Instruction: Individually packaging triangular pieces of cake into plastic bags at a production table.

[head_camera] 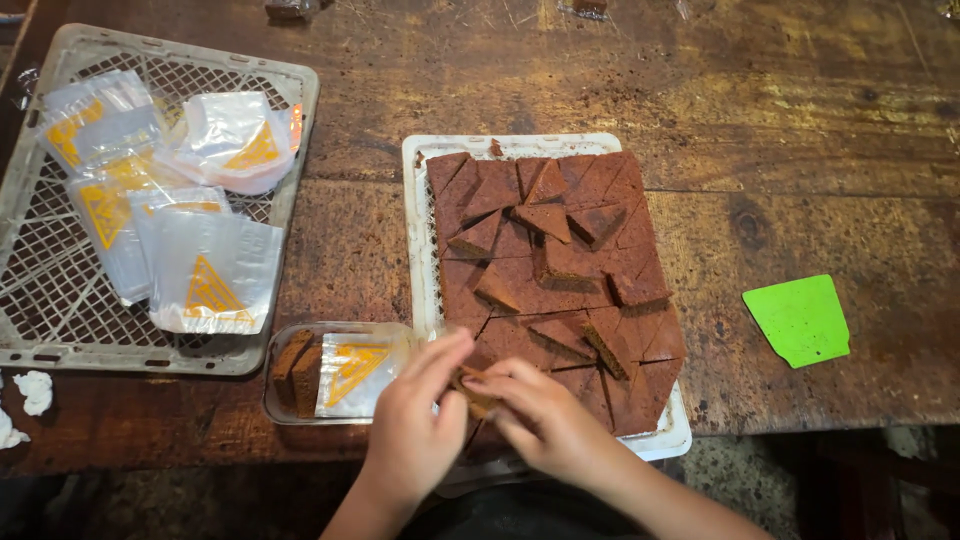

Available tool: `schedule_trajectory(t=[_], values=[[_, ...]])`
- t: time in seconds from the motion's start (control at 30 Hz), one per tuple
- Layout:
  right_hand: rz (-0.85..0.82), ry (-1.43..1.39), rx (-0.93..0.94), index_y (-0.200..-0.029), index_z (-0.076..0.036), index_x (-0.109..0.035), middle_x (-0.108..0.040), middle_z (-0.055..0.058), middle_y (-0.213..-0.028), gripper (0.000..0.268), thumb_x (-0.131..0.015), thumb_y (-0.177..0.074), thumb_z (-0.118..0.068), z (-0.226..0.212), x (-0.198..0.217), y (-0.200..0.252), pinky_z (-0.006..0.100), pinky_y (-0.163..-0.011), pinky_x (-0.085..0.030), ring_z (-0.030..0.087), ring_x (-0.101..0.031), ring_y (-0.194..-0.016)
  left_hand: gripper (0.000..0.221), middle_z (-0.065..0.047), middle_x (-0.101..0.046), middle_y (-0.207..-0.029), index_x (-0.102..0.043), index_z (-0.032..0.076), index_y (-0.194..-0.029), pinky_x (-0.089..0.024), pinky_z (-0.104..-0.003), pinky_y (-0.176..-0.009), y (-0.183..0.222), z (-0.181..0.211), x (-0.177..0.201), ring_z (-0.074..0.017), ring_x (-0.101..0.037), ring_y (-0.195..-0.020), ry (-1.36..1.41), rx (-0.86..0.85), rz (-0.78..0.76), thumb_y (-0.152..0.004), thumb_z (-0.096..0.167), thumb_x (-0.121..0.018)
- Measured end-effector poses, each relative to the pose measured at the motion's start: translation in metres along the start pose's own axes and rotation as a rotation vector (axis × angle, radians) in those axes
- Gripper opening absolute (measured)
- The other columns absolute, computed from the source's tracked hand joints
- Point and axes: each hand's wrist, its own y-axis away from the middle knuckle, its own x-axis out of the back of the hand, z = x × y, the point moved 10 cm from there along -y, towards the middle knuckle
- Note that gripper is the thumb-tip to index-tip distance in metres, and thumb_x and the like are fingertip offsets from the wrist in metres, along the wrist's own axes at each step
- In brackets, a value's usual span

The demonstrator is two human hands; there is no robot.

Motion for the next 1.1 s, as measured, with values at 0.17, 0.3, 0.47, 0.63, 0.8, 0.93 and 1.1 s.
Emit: schedule_trajectory(t=[0.17, 0.3, 0.47, 0.63, 0.8, 0.93, 1.1], values=[[0.297, -0.026, -0.189, -0.108, -0.013, -0.051, -0.059, 0.001, -0.089, 0.035, -0.076, -0.084, -0.015, 0.059, 0.04, 0.007, 0.021, -0.056, -0.043, 0.008, -0.054, -0.068, 0.05, -0.015, -0.071, -0.128, -0.071, 0.001, -0.124, -0.052, -0.036, -0.106, 0.012, 0.058, -0.015, -0.0271, -0.072, -0.112, 0.207, -0.287, -0.215, -0.078, -0.009, -0.053], [0.026, 0.107, -0.092, -0.131, -0.012, -0.054, -0.053, 0.01, -0.14, 0.067, -0.047, -0.069, 0.013, 0.033, 0.059, -0.004, 0.04, -0.118, -0.031, 0.023, -0.048, -0.134, 0.024, -0.021, -0.066, -0.126, -0.063, 0.002, -0.114, -0.049, -0.042, -0.104, 0.017, -0.026, 0.004, -0.0338, -0.066, -0.112, -0.074, -0.178, 0.065, -0.091, -0.002, -0.056], [0.426, 0.394, -0.235, -0.134, -0.006, -0.054, -0.061, 0.009, -0.124, 0.041, -0.053, -0.094, -0.008, 0.083, 0.139, 0.023, 0.035, -0.097, -0.05, 0.02, -0.058, -0.111, 0.021, -0.018, -0.067, -0.082, -0.05, 0.013, -0.104, -0.046, -0.052, -0.071, 0.042, -0.123, 0.004, -0.0427, -0.064, -0.079, -0.486, 0.55, -0.357, -0.089, 0.002, -0.04], [0.12, 0.655, -0.526, -0.135, -0.022, -0.058, -0.03, 0.004, -0.162, 0.039, -0.046, -0.097, -0.024, 0.153, 0.099, 0.065, 0.062, -0.119, -0.012, 0.03, -0.018, -0.15, 0.023, -0.002, -0.082, -0.091, -0.08, 0.011, -0.093, -0.054, -0.03, -0.083, 0.039, -0.114, 0.035, -0.0183, -0.075, -0.088, -0.183, 0.422, 0.026, -0.092, 0.024, -0.062], [0.044, 0.739, -0.554, -0.123, -0.024, -0.065, -0.058, 0.008, -0.127, 0.044, -0.067, -0.079, -0.022, 0.157, 0.072, 0.093, 0.05, -0.107, -0.035, 0.03, -0.05, -0.122, 0.018, 0.001, -0.081, -0.099, -0.079, 0.013, -0.097, -0.055, -0.028, -0.085, 0.035, -0.105, 0.043, -0.0143, -0.075, -0.095, -0.178, 0.384, 0.09, -0.087, 0.015, -0.063], [0.503, 0.431, -0.231, -0.12, -0.008, -0.042, -0.051, 0.01, -0.106, 0.057, -0.08, -0.079, -0.021, 0.09, 0.117, 0.089, 0.029, -0.086, -0.049, 0.02, -0.057, -0.095, 0.038, -0.013, -0.076, -0.116, -0.075, 0.001, -0.116, -0.054, -0.037, -0.102, 0.017, -0.043, 0.031, -0.0244, -0.07, -0.109, -0.113, 0.079, 0.082, -0.084, -0.002, -0.053], [0.167, 0.076, 0.238, -0.115, -0.008, -0.059, -0.065, 0.013, -0.109, 0.033, -0.052, -0.085, 0.001, 0.007, 0.038, 0.043, 0.035, -0.083, -0.054, 0.026, -0.066, -0.095, 0.055, -0.011, -0.067, -0.139, -0.069, 0.003, -0.129, -0.042, -0.036, -0.116, 0.005, -0.008, -0.012, -0.0228, -0.064, -0.129, 0.007, 0.093, -0.105, -0.077, -0.003, -0.049]])
